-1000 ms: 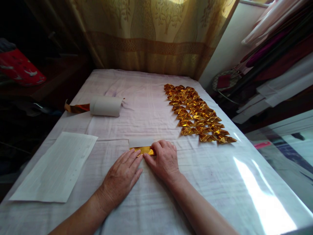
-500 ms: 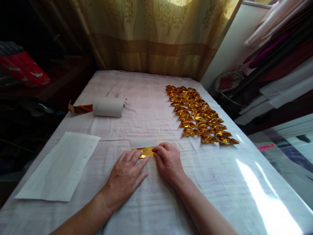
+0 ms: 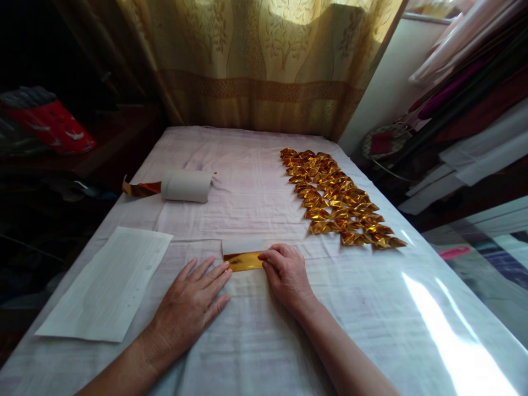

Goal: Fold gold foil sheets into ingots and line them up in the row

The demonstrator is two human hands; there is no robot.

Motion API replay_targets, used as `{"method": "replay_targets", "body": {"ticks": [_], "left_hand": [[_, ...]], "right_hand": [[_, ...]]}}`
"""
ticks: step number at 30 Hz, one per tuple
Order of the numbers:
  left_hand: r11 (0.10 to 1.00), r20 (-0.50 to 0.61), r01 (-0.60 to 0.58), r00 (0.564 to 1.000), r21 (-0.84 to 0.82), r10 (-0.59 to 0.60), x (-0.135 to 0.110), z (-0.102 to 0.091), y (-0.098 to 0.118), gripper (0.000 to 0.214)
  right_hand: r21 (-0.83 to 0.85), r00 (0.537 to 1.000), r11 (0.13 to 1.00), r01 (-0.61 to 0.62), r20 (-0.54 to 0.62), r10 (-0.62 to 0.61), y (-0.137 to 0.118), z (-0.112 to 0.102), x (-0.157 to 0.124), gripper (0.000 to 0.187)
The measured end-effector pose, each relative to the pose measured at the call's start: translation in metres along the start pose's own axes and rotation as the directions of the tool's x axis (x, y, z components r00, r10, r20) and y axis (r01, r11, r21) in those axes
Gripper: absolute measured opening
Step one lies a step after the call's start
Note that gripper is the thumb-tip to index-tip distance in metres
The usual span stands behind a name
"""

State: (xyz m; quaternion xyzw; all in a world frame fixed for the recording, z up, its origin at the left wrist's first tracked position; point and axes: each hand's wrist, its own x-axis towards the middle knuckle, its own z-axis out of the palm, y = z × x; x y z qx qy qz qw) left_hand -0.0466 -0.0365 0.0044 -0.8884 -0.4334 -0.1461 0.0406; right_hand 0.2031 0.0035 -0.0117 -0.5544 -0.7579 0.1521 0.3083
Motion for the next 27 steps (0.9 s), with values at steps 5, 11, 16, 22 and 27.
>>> {"method": "replay_targets", "body": {"ticks": [5, 11, 16, 22, 27], "left_hand": [[0.998, 0.054, 0.011, 0.999, -0.066, -0.007, -0.002, 0.003, -0.009, 0.039], [0.987, 0.086, 0.030, 0.996, -0.160, -0.016, -0.002, 0.003, -0.019, 0.037], [0.985, 0.063, 0.012, 0.998, -0.170, -0.002, -0.002, 0.003, -0.021, 0.036], [0.986, 0.051, 0.030, 0.998, -0.162, -0.022, -0.003, 0.005, -0.018, 0.036], [0.984, 0.011, 0.043, 0.999, -0.174, -0.042, -0.003, 0.007, -0.015, 0.037]], "right_hand": [[0.029, 0.999, 0.999, 0.039, -0.004, -0.039, 0.005, 0.002, -0.001, 0.020], [0.019, 0.997, 0.997, 0.077, -0.023, -0.077, 0.007, 0.002, 0.000, 0.019], [-0.027, 0.995, 0.995, 0.095, -0.007, -0.096, 0.007, 0.001, -0.001, 0.021], [-0.195, 0.970, 0.954, 0.227, -0.039, -0.239, -0.014, -0.005, -0.005, 0.032], [-0.174, 0.912, 0.907, 0.383, 0.228, -0.341, -0.033, 0.001, -0.009, 0.046]]}}
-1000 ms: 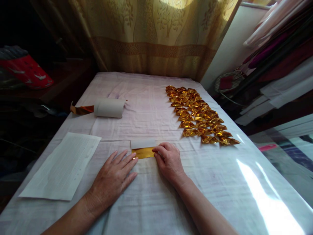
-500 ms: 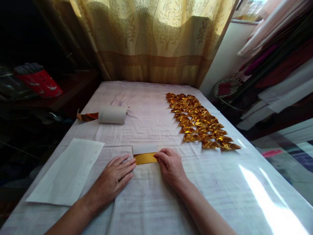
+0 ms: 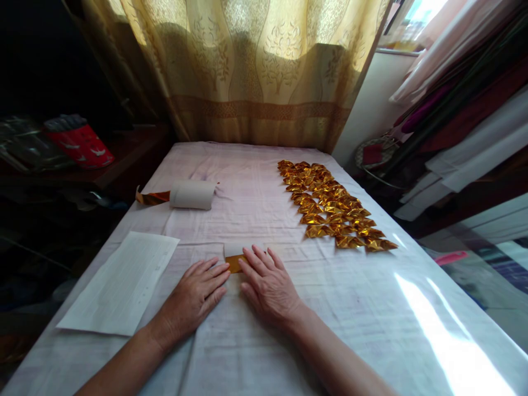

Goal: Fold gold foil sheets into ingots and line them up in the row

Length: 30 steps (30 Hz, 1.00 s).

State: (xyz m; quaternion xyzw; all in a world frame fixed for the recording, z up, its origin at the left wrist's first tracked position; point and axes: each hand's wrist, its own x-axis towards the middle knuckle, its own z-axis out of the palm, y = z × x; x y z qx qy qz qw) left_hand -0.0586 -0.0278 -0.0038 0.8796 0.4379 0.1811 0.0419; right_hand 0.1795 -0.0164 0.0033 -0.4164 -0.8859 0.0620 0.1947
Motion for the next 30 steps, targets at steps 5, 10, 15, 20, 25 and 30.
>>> {"method": "replay_targets", "body": {"ticks": [5, 10, 15, 20, 25, 30], "left_hand": [[1.000, 0.008, 0.002, 1.000, 0.030, -0.002, -0.001, 0.001, 0.001, 0.038], [0.998, 0.022, 0.028, 0.999, 0.061, -0.029, -0.002, 0.000, 0.002, 0.036], [0.995, -0.019, 0.015, 1.000, 0.102, -0.013, 0.001, 0.000, 0.011, 0.035], [0.993, -0.075, 0.046, 0.996, 0.112, -0.038, 0.018, 0.002, 0.035, 0.030], [0.997, -0.062, 0.046, 0.997, 0.057, -0.042, 0.037, 0.004, 0.045, 0.023], [0.999, -0.068, 0.014, 0.998, 0.038, -0.012, 0.051, 0.002, 0.029, 0.015]], "right_hand": [[0.085, 0.978, 0.996, -0.039, 0.210, 0.020, -0.001, 0.001, -0.004, 0.061], [-0.036, 0.964, 0.987, -0.156, 0.210, 0.160, 0.018, -0.003, -0.020, 0.060], [-0.122, 0.962, 0.973, -0.196, 0.167, 0.215, 0.030, -0.009, -0.025, 0.057], [-0.128, 0.981, 0.975, -0.179, -0.096, 0.168, 0.023, -0.016, -0.007, 0.040], [0.046, 0.997, 0.999, -0.018, -0.070, 0.021, 0.021, -0.011, 0.011, 0.019], [0.179, 0.996, 0.983, -0.039, -0.070, 0.052, 0.029, -0.003, 0.013, 0.022]]}}
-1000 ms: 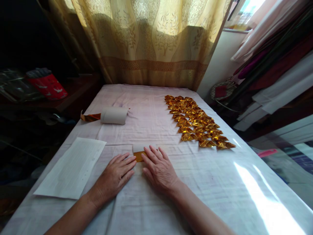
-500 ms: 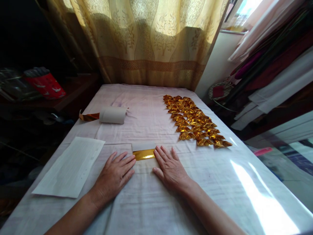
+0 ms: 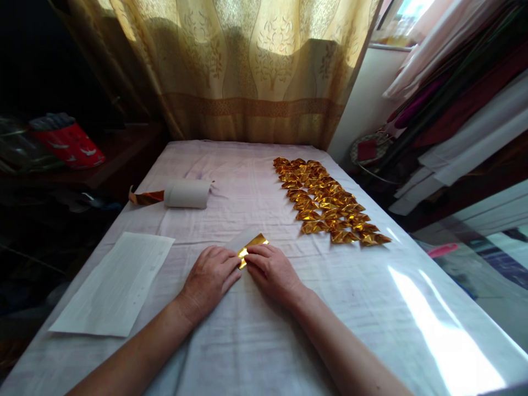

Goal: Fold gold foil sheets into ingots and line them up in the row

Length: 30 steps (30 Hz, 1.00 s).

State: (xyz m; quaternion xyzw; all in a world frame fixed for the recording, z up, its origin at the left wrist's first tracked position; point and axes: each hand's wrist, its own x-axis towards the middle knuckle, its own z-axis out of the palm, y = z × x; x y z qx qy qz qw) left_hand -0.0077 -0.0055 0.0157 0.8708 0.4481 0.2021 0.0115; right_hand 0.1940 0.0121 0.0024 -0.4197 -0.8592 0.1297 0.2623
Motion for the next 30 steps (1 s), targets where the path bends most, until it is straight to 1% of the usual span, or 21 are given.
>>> {"method": "replay_targets", "body": {"ticks": [3, 5, 7, 9, 12, 15, 20, 24, 30], "left_hand": [[0.999, 0.030, -0.038, 0.999, 0.006, 0.038, 0.007, -0.002, -0.007, 0.012], [0.997, 0.039, -0.071, 0.997, 0.035, 0.069, 0.009, -0.001, -0.009, 0.014], [0.994, 0.018, -0.096, 0.995, 0.060, 0.095, 0.010, 0.001, -0.010, 0.016], [0.992, -0.025, -0.107, 0.994, 0.070, 0.109, 0.010, 0.004, -0.010, 0.018], [0.993, -0.065, -0.099, 0.993, 0.058, 0.102, 0.010, 0.008, -0.012, 0.021], [0.997, -0.057, -0.071, 0.996, 0.010, 0.071, 0.011, 0.010, -0.014, 0.022], [0.992, -0.041, 0.017, 0.999, -0.124, -0.022, 0.010, 0.010, -0.021, 0.020], [0.985, -0.051, 0.076, 0.995, -0.156, -0.085, 0.011, 0.011, -0.023, 0.019], [0.975, -0.008, 0.157, 0.987, -0.159, -0.160, 0.013, 0.011, -0.019, 0.016]], "right_hand": [[0.044, 1.000, 0.999, -0.014, -0.025, 0.015, 0.003, 0.000, -0.001, 0.021], [0.057, 0.999, 0.998, -0.021, -0.024, 0.023, 0.004, 0.000, -0.001, 0.021], [0.060, 0.999, 0.998, -0.019, -0.030, 0.021, 0.004, 0.001, -0.001, 0.023], [0.050, 0.999, 0.999, -0.005, -0.052, 0.007, 0.004, 0.002, -0.001, 0.024], [0.002, 0.995, 1.000, 0.011, -0.097, -0.010, 0.003, 0.006, -0.001, 0.018], [-0.044, 0.990, 0.999, -0.014, -0.138, 0.008, 0.001, 0.009, 0.001, 0.010], [-0.006, 0.982, 0.995, -0.103, -0.160, 0.101, -0.004, 0.011, 0.004, 0.010], [0.006, 0.978, 0.986, -0.168, -0.124, 0.167, -0.006, 0.009, 0.007, 0.009], [-0.020, 0.969, 0.970, -0.243, -0.046, 0.241, -0.004, 0.005, 0.018, 0.013]]}}
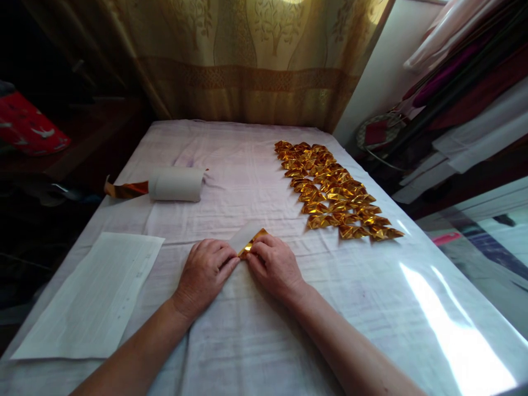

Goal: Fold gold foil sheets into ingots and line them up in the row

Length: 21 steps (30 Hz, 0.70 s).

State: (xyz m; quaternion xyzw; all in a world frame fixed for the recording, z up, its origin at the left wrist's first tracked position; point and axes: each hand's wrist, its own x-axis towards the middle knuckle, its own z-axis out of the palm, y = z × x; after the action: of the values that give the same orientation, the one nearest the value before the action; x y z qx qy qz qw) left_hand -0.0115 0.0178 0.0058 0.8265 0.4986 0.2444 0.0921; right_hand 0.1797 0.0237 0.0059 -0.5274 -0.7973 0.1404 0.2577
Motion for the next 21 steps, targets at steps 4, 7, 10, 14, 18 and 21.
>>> {"method": "replay_targets", "body": {"ticks": [4, 7, 10, 14, 18, 21], "left_hand": [[0.999, -0.002, 0.043, 0.999, 0.004, -0.043, 0.0010, 0.0026, 0.0027, 0.016], [0.997, -0.012, 0.076, 0.997, 0.027, -0.076, 0.0022, 0.0050, 0.0045, 0.016], [0.994, -0.020, 0.101, 0.995, 0.049, -0.100, 0.0031, 0.0068, 0.0062, 0.012], [0.991, -0.026, 0.116, 0.993, 0.063, -0.115, 0.0034, 0.0074, 0.0076, 0.011], [0.990, -0.014, 0.122, 0.993, 0.074, -0.121, 0.0030, 0.0074, 0.0078, 0.011], [0.988, -0.009, 0.133, 0.991, 0.079, -0.133, 0.0031, 0.0078, 0.0079, 0.011]], "right_hand": [[-0.022, 1.000, 1.000, -0.011, -0.004, 0.011, 0.0011, 0.0013, 0.0026, 0.014], [-0.021, 0.999, 1.000, -0.009, -0.031, 0.008, 0.0017, 0.0035, 0.0011, 0.014], [-0.010, 0.998, 1.000, -0.018, -0.054, 0.017, 0.0019, 0.0056, -0.0003, 0.013], [0.006, 0.998, 0.999, -0.034, -0.061, 0.035, 0.0015, 0.0068, -0.0005, 0.011], [-0.011, 0.997, 0.999, -0.047, -0.056, 0.046, 0.0006, 0.0071, -0.0002, 0.011], [-0.018, 0.997, 0.998, -0.054, -0.057, 0.053, -0.0001, 0.0076, -0.0003, 0.011]]}}
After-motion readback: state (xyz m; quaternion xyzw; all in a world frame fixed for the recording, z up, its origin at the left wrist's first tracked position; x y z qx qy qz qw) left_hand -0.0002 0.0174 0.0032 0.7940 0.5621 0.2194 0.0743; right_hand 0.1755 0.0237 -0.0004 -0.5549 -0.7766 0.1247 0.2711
